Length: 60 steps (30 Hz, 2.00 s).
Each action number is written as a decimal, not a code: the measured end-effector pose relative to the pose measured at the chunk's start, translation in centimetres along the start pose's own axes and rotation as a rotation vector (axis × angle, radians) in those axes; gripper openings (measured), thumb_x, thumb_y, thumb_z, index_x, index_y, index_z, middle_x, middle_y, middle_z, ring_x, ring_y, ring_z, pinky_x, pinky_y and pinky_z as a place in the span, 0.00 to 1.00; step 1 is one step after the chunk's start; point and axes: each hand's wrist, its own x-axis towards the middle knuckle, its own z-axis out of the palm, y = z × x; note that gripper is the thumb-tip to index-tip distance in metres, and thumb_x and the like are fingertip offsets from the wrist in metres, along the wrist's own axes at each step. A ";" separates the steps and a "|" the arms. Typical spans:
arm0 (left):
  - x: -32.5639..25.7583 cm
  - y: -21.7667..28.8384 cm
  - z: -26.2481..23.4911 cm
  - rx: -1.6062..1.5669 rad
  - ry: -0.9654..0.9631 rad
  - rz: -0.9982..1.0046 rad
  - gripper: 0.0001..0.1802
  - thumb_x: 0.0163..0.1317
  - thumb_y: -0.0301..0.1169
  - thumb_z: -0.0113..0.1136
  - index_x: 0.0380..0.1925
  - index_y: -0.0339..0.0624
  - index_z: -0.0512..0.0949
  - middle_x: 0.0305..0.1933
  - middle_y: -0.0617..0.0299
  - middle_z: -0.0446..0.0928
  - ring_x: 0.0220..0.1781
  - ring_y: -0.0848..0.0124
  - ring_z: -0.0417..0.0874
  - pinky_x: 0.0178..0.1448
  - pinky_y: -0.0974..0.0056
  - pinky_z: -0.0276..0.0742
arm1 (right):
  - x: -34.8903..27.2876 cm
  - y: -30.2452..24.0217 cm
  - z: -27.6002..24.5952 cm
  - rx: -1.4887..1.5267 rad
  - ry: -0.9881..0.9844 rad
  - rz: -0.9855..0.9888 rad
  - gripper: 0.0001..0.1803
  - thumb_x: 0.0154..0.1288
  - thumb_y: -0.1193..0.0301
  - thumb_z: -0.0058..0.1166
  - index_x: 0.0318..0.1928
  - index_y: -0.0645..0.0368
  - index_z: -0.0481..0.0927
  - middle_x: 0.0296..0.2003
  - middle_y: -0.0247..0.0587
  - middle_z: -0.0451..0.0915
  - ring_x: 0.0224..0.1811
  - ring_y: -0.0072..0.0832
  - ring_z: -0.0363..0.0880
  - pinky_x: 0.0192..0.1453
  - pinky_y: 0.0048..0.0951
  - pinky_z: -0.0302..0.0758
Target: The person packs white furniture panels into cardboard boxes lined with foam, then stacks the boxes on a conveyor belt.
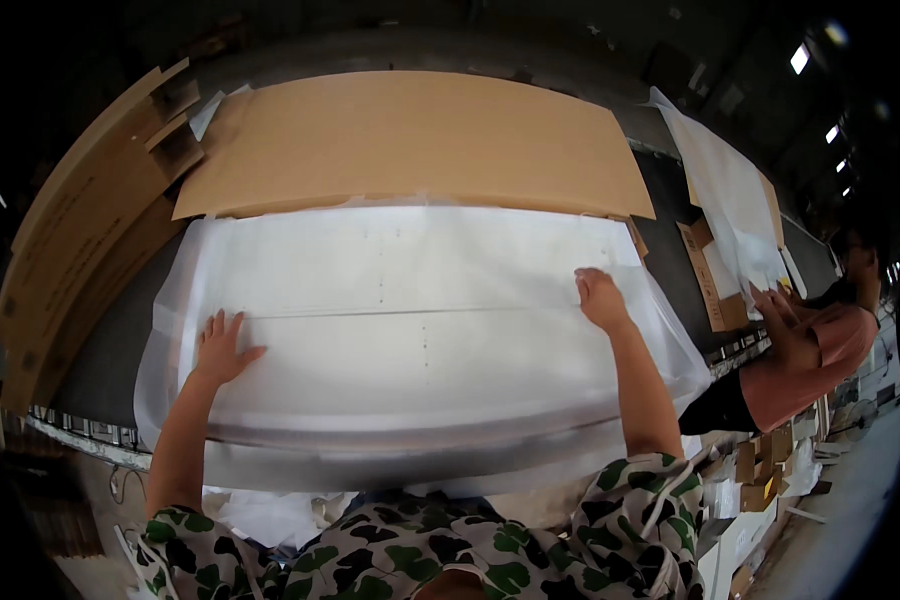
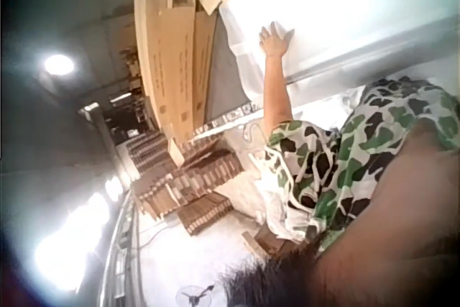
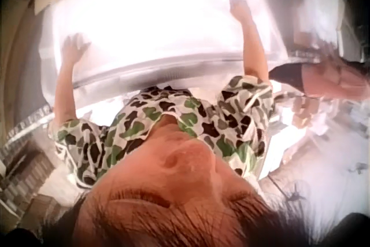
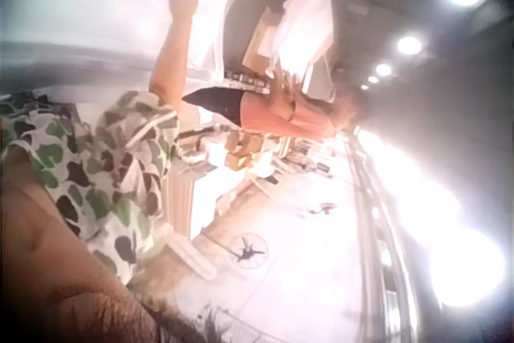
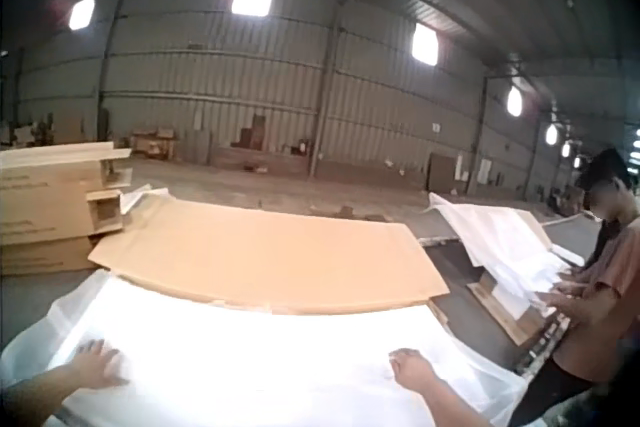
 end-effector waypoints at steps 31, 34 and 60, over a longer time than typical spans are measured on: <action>8.5 3.9 3.3 -0.265 0.214 -0.638 0.31 0.60 0.51 0.46 0.51 0.34 0.70 0.59 0.47 0.65 0.62 0.52 0.63 0.60 0.41 0.58 | -0.8 22.3 8.1 -0.552 -0.701 0.179 0.15 0.58 0.66 0.48 0.37 0.66 0.78 0.39 0.56 0.78 0.45 0.48 0.76 0.48 0.39 0.74; 6.3 1.8 1.9 -0.379 -0.054 -0.342 0.26 0.59 0.47 0.49 0.43 0.32 0.76 0.50 0.44 0.73 0.53 0.50 0.73 0.56 0.49 0.67 | 0.4 14.5 3.0 -0.257 -0.464 0.346 0.19 0.59 0.65 0.47 0.44 0.69 0.74 0.43 0.61 0.75 0.49 0.53 0.73 0.52 0.42 0.70; -30.1 -16.5 8.7 -1.098 0.888 -0.549 0.14 0.63 0.29 0.52 0.43 0.30 0.77 0.42 0.59 0.79 0.45 0.74 0.77 0.52 0.70 0.69 | -3.1 -24.6 -2.7 0.154 -0.260 0.007 0.15 0.58 0.70 0.54 0.46 0.61 0.76 0.48 0.55 0.74 0.55 0.48 0.69 0.57 0.36 0.67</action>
